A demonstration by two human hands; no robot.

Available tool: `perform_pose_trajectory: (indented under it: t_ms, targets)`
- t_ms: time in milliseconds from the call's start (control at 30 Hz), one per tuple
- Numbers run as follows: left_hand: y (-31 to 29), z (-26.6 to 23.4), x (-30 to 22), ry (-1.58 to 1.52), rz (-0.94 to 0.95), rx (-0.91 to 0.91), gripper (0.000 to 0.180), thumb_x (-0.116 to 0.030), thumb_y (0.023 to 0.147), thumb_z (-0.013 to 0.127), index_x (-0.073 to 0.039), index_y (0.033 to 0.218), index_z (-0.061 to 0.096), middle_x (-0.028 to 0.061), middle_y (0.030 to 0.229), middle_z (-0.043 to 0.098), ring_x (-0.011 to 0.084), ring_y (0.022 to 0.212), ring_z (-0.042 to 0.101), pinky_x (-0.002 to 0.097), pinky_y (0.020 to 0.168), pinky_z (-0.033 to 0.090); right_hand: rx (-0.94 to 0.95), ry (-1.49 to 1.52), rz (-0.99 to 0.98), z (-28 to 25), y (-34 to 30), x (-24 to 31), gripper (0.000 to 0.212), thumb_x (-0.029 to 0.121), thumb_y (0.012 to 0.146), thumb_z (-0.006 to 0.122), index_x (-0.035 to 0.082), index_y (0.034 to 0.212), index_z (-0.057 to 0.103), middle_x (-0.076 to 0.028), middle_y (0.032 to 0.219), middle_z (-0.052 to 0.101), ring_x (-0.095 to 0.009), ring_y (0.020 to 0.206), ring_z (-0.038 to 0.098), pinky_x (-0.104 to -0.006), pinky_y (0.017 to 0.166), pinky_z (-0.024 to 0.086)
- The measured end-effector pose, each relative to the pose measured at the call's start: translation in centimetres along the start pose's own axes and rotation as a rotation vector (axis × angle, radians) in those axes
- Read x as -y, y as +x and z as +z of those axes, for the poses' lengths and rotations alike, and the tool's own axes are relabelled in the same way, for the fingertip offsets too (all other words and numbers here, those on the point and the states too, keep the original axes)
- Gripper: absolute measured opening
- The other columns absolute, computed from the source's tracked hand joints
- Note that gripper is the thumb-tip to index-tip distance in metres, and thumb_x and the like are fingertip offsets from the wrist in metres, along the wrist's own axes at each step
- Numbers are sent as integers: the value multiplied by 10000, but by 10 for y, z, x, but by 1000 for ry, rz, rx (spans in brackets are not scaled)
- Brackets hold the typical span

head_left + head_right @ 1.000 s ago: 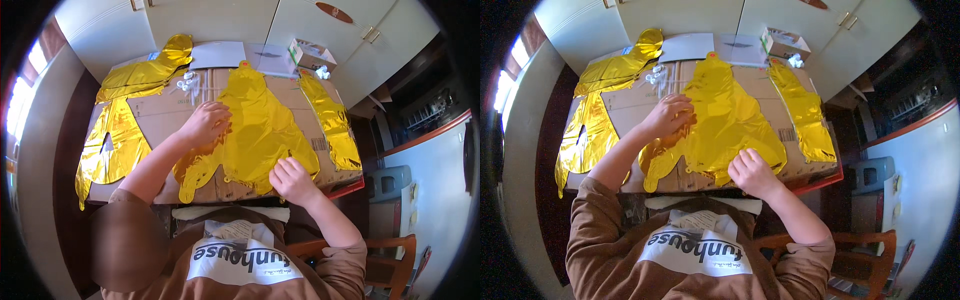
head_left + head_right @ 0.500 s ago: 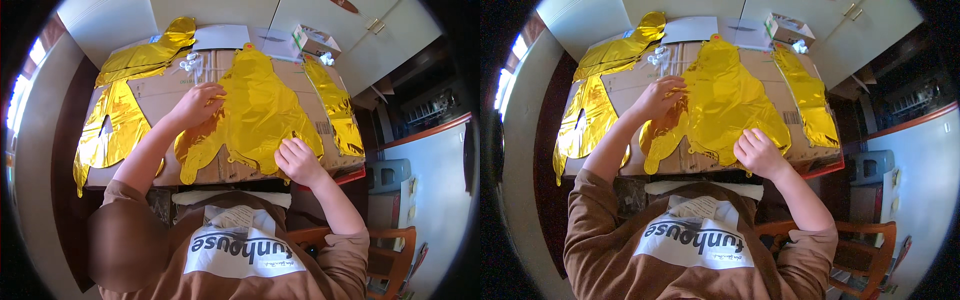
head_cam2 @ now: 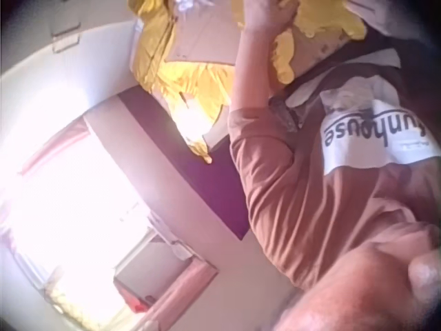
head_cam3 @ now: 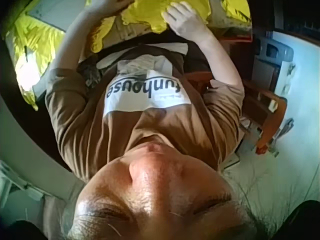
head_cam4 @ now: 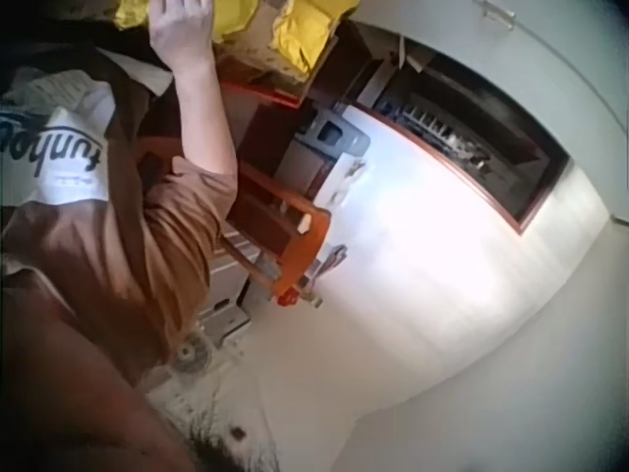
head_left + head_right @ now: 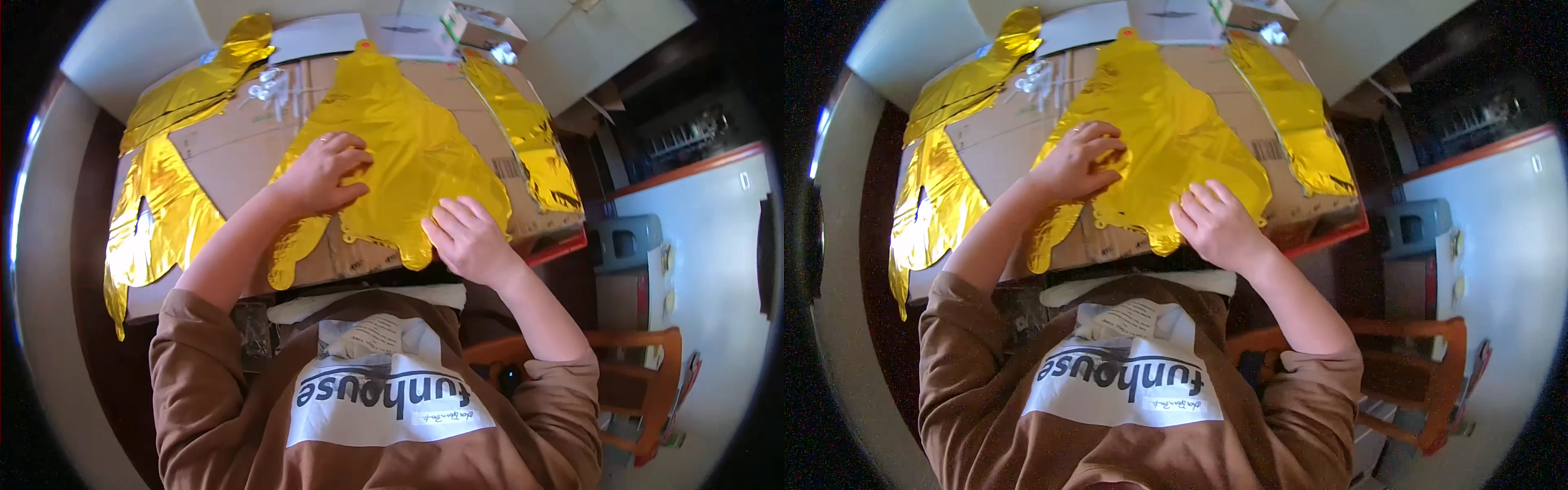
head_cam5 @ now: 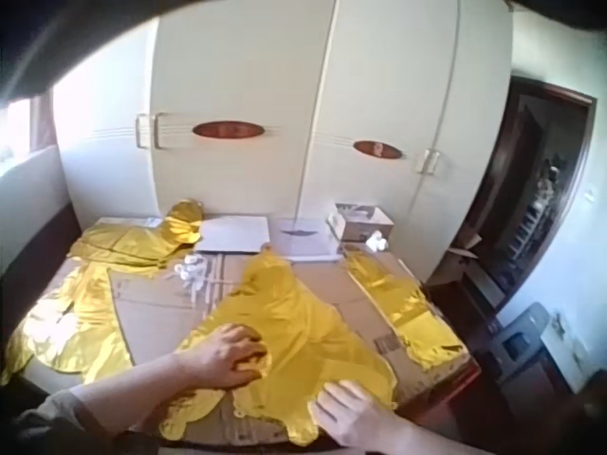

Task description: Folding a gold foil item and placing it into a plastic packaging sleeve with a cardboard insert.

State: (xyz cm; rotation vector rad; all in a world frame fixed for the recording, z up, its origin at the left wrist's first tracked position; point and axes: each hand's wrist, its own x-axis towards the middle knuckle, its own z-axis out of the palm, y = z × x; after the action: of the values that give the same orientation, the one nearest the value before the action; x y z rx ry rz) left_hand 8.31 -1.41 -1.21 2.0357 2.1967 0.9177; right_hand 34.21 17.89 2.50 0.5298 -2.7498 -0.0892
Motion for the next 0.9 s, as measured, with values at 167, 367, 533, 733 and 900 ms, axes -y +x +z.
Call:
perform_pose_trajectory:
  t_ms: [167, 367, 533, 733, 900]
  targets:
    - [-2, 1, -3, 8, -10, -11, 483, -221, 762, 798, -62, 1195, 654, 158, 1280, 588, 373, 1213, 552, 467, 1050, 437, -251, 274, 524, -29, -51, 34, 281, 210, 781, 752, 48, 995, 671, -105, 969, 670, -298, 854, 644, -409, 782, 510]
    - [-2, 2, -2, -5, -40, 4, 471, -215, 769, 797, -42, 1185, 658, 168, 1299, 588, 383, 1235, 541, 464, 1065, 433, -367, 1473, 1615, 36, -86, 80, 386, 396, 982, 665, 13, 964, 705, -79, 835, 717, -129, 741, 673, -262, 690, 499]
    - [-2, -1, -4, 3, -41, -1, 451, -215, 773, 798, -37, 1166, 665, 165, 1285, 595, 380, 1232, 544, 460, 1064, 433, -475, 1449, 1611, 35, -50, 63, 332, 340, 958, 712, 11, 926, 690, -60, 788, 697, -112, 624, 649, -244, 583, 487]
    - [-2, -5, -24, 109, 19, 8, 473, -266, 799, 786, -59, 1202, 648, 152, 1267, 603, 372, 1217, 553, 479, 1057, 428, -539, 1086, 1419, 43, -59, 54, 269, 202, 939, 725, -32, 819, 670, -63, 696, 684, -90, 580, 615, -261, 527, 481]
    - [-9, -4, -33, 81, -18, 9, 470, -287, 831, 766, -58, 1222, 643, 160, 1312, 590, 372, 1236, 546, 485, 1067, 418, -390, 882, 1364, 31, -68, 45, 257, 177, 935, 726, -51, 831, 669, -59, 700, 690, -91, 617, 622, -279, 548, 474]
